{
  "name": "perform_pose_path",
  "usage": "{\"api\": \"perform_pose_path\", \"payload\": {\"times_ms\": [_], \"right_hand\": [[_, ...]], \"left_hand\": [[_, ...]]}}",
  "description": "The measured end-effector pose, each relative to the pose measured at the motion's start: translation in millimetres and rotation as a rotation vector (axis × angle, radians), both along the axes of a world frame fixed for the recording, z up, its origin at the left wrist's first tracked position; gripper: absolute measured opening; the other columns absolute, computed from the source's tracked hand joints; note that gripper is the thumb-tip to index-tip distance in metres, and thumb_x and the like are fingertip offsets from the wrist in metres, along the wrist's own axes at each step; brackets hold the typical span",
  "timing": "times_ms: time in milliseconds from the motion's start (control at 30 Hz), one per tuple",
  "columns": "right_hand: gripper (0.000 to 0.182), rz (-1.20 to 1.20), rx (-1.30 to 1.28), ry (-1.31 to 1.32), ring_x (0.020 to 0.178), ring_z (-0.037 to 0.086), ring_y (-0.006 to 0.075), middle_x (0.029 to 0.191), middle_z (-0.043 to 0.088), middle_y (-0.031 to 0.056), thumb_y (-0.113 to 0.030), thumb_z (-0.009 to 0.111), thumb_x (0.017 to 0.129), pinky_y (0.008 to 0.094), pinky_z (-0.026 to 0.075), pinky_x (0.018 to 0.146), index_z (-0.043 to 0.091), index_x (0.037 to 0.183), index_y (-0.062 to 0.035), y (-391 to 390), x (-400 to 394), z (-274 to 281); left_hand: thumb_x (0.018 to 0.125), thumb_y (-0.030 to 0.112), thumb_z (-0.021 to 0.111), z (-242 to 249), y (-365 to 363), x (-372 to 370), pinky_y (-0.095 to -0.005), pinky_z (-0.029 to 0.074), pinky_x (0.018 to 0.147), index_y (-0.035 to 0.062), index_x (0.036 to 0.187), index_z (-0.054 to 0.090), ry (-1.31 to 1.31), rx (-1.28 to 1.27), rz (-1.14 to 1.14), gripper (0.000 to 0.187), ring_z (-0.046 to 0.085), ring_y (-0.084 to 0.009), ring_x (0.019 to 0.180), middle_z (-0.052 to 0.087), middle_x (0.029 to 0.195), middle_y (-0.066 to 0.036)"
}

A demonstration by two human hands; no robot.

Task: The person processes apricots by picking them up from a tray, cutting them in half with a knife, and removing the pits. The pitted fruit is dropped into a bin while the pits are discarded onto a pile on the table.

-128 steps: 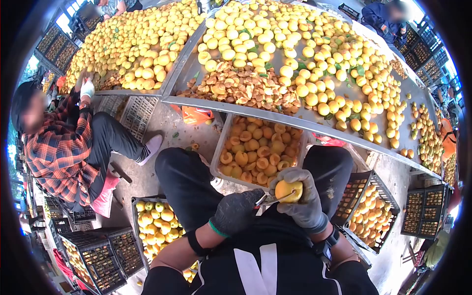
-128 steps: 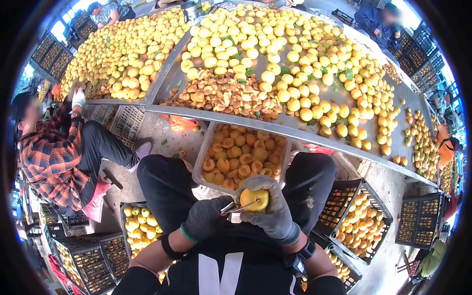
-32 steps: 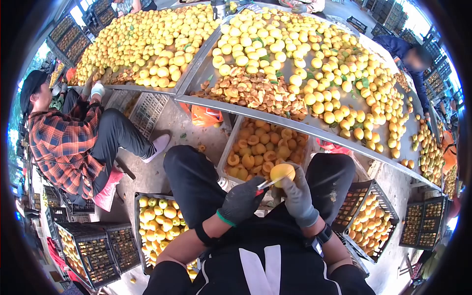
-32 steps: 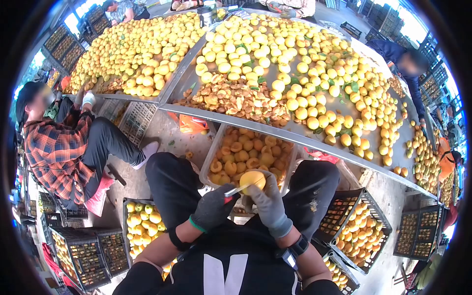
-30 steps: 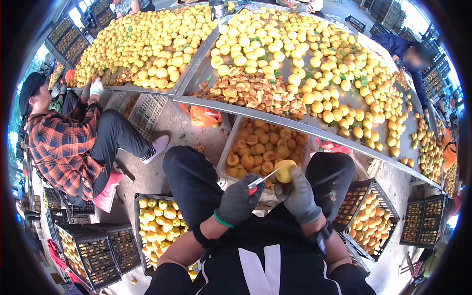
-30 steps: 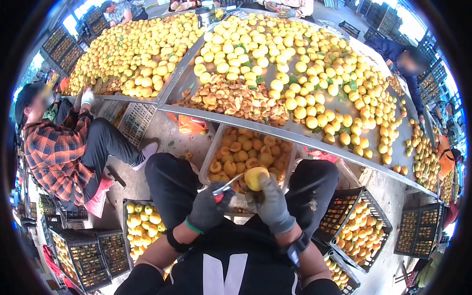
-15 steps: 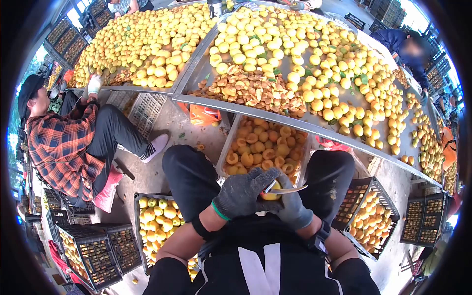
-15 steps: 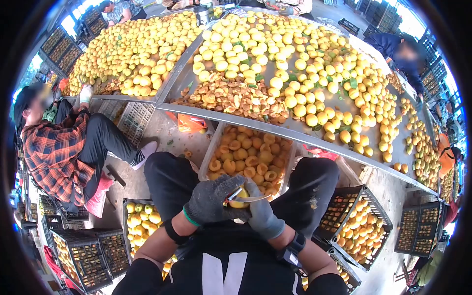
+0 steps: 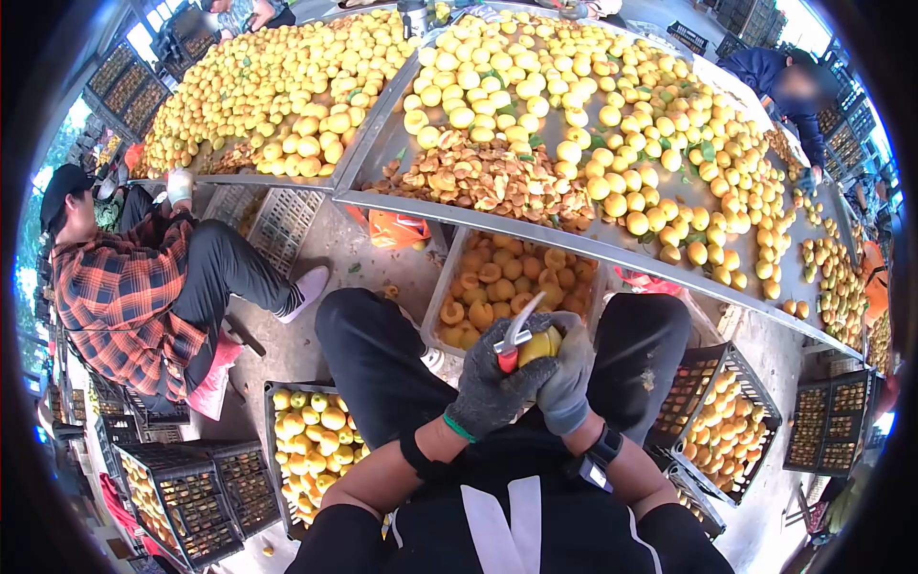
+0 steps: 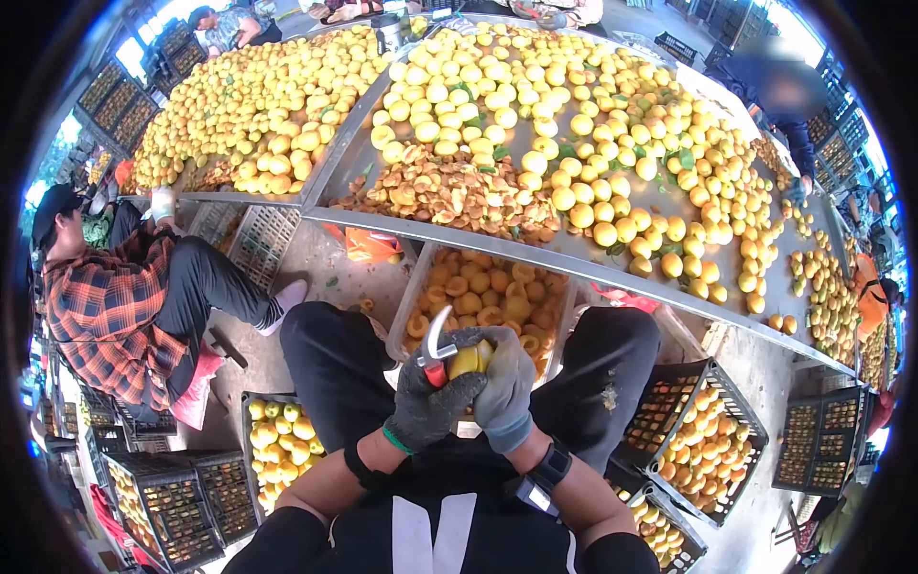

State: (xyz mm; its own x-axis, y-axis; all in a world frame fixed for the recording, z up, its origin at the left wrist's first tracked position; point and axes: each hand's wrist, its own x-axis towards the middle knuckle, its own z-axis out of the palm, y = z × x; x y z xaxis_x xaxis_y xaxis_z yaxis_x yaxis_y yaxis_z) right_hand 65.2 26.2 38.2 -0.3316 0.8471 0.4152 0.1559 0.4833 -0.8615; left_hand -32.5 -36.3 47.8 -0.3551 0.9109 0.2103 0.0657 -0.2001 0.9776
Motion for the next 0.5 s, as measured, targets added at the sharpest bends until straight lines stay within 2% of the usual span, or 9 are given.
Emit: {"api": "perform_pose_path", "payload": {"times_ms": [167, 233, 267, 300, 367, 400, 433, 467, 500], "right_hand": [[0.032, -0.015, -0.078, 0.204, 0.073, 0.062, 0.0262, 0.079, 0.059, 0.0155, -0.027, 0.04, 0.096, 0.0335, 0.048, 0.067, 0.056, 0.094, 0.0006, 11, -6, -10], [0.041, -0.055, 0.169, -0.111, 0.069, 0.06, 0.0228, 0.075, 0.058, 0.0136, -0.031, 0.033, 0.1, 0.0344, 0.047, 0.064, 0.057, 0.093, 0.001, 22, -4, -7], [0.042, 0.061, -0.174, 0.096, 0.065, 0.057, 0.0185, 0.076, 0.059, 0.0099, -0.035, 0.033, 0.101, 0.0316, 0.046, 0.057, 0.057, 0.096, -0.0018, 23, -6, -8], [0.042, 0.056, -0.177, 0.095, 0.065, 0.057, 0.0185, 0.076, 0.059, 0.0099, -0.035, 0.033, 0.101, 0.0316, 0.046, 0.057, 0.057, 0.096, -0.0018, 22, -1, -7], [0.044, 0.226, -1.034, 0.274, 0.063, 0.056, 0.014, 0.082, 0.059, 0.0066, -0.042, 0.033, 0.101, 0.0267, 0.045, 0.053, 0.056, 0.099, -0.0056, 20, 11, 2], [0.044, 0.197, -0.682, 0.143, 0.064, 0.056, 0.0107, 0.086, 0.06, 0.0049, -0.048, 0.035, 0.099, 0.0227, 0.044, 0.051, 0.055, 0.104, -0.0086, 11, 11, 15], [0.044, 0.19, -0.684, 0.145, 0.064, 0.056, 0.0107, 0.086, 0.06, 0.0049, -0.048, 0.035, 0.099, 0.0227, 0.044, 0.051, 0.055, 0.104, -0.0086, 11, 10, 12], [0.042, 0.173, -1.029, 0.401, 0.062, 0.055, 0.0126, 0.085, 0.06, 0.0043, -0.048, 0.04, 0.098, 0.0227, 0.044, 0.051, 0.054, 0.106, -0.0089, 12, 9, 9], [0.042, 0.151, -1.367, 0.666, 0.061, 0.055, 0.0145, 0.083, 0.06, 0.0037, -0.048, 0.045, 0.096, 0.0226, 0.044, 0.052, 0.053, 0.108, -0.0093, 13, 9, 7]], "left_hand": [[0.081, 0.01, 0.07, 15, 7, 1, -0.0298, 0.048, 0.082, 0.0022, 0.12, 0.057, -0.226, -0.076, -0.012, 0.041, 0.06, -0.0156, 0.093, 0.063, 0.1, -0.006], [0.083, 0.006, 0.067, 12, 12, -8, -0.0278, 0.048, 0.083, 0.0023, 0.121, 0.057, -0.26, -0.083, -0.04, 0.04, 0.058, -0.012, 0.093, 0.062, 0.102, -0.004], [0.082, 0.009, 0.069, 9, 11, -16, -0.0292, 0.048, 0.08, 0.0025, 0.119, 0.057, -0.411, -0.247, -0.095, 0.039, 0.059, -0.0127, 0.092, 0.063, 0.099, -0.004], [0.082, 0.013, 0.07, 5, 9, -22, -0.0306, 0.049, 0.078, 0.0028, 0.117, 0.058, -0.563, -0.413, -0.155, 0.038, 0.059, -0.0134, 0.09, 0.064, 0.095, -0.004], [0.084, 0.018, 0.068, -5, 1, -34, -0.0323, 0.049, 0.077, 0.0038, 0.116, 0.056, -0.355, -0.459, -0.155, 0.037, 0.061, -0.0159, 0.087, 0.064, 0.096, -0.006], [0.084, 0.02, 0.068, -4, -3, -37, -0.0332, 0.049, 0.077, 0.0043, 0.117, 0.054, -0.172, -0.412, -0.166, 0.039, 0.062, -0.0185, 0.085, 0.063, 0.097, -0.007], [0.084, 0.023, 0.068, -1, -7, -40, -0.0341, 0.049, 0.077, 0.0048, 0.118, 0.053, 0.011, -0.361, -0.174, 0.041, 0.062, -0.021, 0.083, 0.063, 0.097, -0.009], [0.083, 0.026, 0.069, 4, -11, -41, -0.0377, 0.05, 0.076, 0.006, 0.122, 0.05, 0.243, -0.253, -0.148, 0.047, 0.064, -0.0295, 0.083, 0.062, 0.1, -0.015], [0.083, 0.026, 0.069, 7, -15, -39, -0.0377, 0.05, 0.076, 0.006, 0.122, 0.05, 0.243, -0.254, -0.153, 0.047, 0.064, -0.0295, 0.083, 0.062, 0.1, -0.015]]}}
